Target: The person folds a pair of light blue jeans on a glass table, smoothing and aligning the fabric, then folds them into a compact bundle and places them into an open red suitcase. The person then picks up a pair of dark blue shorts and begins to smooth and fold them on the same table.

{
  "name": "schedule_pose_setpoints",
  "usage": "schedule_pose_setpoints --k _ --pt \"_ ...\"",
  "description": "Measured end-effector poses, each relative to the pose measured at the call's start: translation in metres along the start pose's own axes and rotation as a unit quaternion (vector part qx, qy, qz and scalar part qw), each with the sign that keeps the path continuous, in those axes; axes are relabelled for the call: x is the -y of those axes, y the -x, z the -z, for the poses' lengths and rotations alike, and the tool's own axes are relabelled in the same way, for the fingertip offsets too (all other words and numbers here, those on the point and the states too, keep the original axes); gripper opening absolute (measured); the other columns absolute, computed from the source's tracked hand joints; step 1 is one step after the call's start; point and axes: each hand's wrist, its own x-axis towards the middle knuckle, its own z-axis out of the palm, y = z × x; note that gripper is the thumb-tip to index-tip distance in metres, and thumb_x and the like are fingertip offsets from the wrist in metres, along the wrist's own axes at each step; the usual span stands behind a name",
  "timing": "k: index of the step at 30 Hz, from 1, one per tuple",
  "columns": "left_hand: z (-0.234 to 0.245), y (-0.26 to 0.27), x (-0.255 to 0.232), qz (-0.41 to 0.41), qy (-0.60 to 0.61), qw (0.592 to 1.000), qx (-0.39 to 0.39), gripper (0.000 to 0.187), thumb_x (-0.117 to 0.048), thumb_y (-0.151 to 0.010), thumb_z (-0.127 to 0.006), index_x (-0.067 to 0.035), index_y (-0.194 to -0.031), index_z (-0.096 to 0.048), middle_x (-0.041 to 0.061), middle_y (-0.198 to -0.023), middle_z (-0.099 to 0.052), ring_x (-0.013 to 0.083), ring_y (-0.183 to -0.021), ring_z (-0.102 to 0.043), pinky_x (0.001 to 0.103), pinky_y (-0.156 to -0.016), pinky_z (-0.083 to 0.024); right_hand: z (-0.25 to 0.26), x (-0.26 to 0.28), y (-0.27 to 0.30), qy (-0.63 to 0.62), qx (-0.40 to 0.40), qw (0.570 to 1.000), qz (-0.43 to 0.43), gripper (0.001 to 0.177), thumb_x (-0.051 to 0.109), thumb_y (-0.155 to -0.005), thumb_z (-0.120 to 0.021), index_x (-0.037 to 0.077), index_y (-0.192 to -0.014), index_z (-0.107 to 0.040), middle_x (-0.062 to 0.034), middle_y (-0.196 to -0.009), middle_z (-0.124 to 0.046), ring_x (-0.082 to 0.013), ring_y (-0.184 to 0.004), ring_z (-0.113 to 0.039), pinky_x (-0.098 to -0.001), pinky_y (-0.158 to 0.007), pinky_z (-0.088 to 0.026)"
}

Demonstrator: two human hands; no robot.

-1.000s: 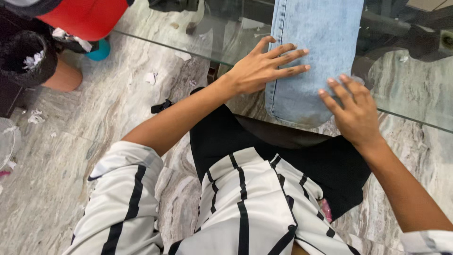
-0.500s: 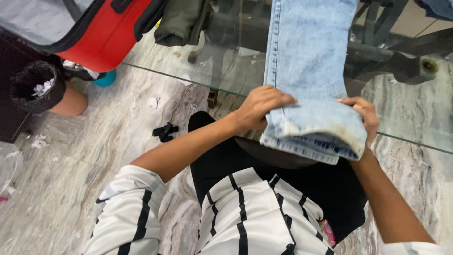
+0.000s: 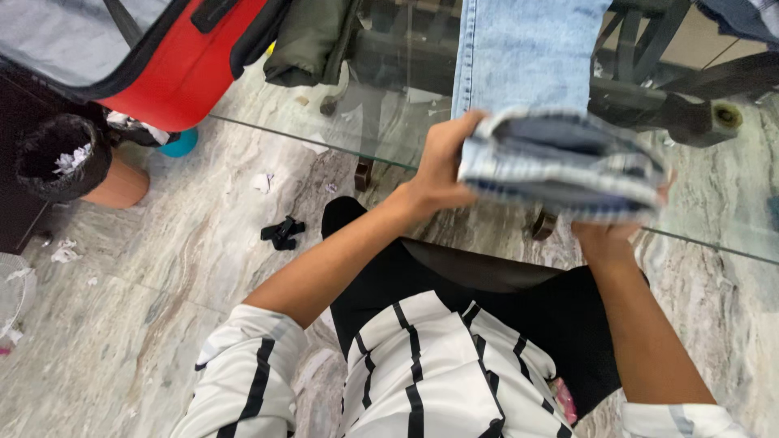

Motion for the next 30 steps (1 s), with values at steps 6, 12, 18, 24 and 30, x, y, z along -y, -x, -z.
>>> schedule_pose_setpoints --k 6,12,18,24,30 --pt "-0.011 -0.007 0.010 0.391 0.047 0.919 -0.002 0.044 -0.040 -0.099 -0.064 -0.006 -0.126 -0.068 0.010 -0.077 -0.063 0.0210 -0.067 -0.050 0.036 -0.062 -0.034 0.000 0.007 -0.018 -0.084 0.055 0.968 -0.229 0.033 0.024 -0.129 -0.042 -0.006 -0.139 -0.048 -0.0161 -0.125 -0.061 -0.0181 -0.115 -0.057 -0.0336 -0.102 -0.048" --pt "-0.010 -0.016 0.001 0.241 0.180 0.951 -0.074 0.051 -0.038 -0.099 -0.075 -0.011 -0.132 -0.048 -0.003 -0.106 -0.068 0.0066 -0.101 -0.064 0.027 -0.088 -0.055 0.002 0.024 -0.052 -0.119 0.043 0.945 -0.303 0.027 0.025 -0.126 -0.061 -0.001 -0.128 -0.053 -0.0038 -0.105 -0.059 -0.0109 -0.093 -0.055 -0.0239 -0.084 -0.046" --pt "0.011 -0.012 -0.011 0.200 0.075 0.976 0.038 0.023 -0.001 -0.091 -0.071 -0.009 -0.106 -0.056 0.006 -0.093 -0.068 0.0134 -0.087 -0.061 0.034 -0.081 -0.051 0.026 0.056 -0.079 -0.133 0.102 0.950 -0.262 0.032 0.020 -0.112 -0.072 0.001 -0.131 -0.054 -0.0035 -0.111 -0.065 -0.0103 -0.099 -0.063 -0.0234 -0.085 -0.049" --pt "0.005 -0.008 0.000 0.386 -0.039 0.918 0.086 0.067 -0.008 -0.081 -0.073 -0.007 -0.138 -0.038 0.009 -0.092 -0.068 0.0156 -0.076 -0.065 0.035 -0.068 -0.054 0.015 0.046 -0.061 0.009 0.211 0.901 -0.378 0.014 0.014 -0.106 -0.073 0.003 -0.115 -0.073 -0.0041 -0.103 -0.071 -0.0124 -0.092 -0.062 -0.0277 -0.081 -0.048" --pt "0.007 0.005 0.027 0.407 -0.166 0.857 0.269 0.061 -0.033 -0.080 -0.084 -0.012 -0.130 -0.056 0.013 -0.110 -0.073 0.0265 -0.101 -0.070 0.043 -0.083 -0.055 0.006 0.030 -0.058 0.133 0.345 0.876 -0.309 0.028 0.011 -0.087 -0.082 0.004 -0.113 -0.077 -0.0116 -0.106 -0.076 -0.0251 -0.096 -0.068 -0.0394 -0.078 -0.051"
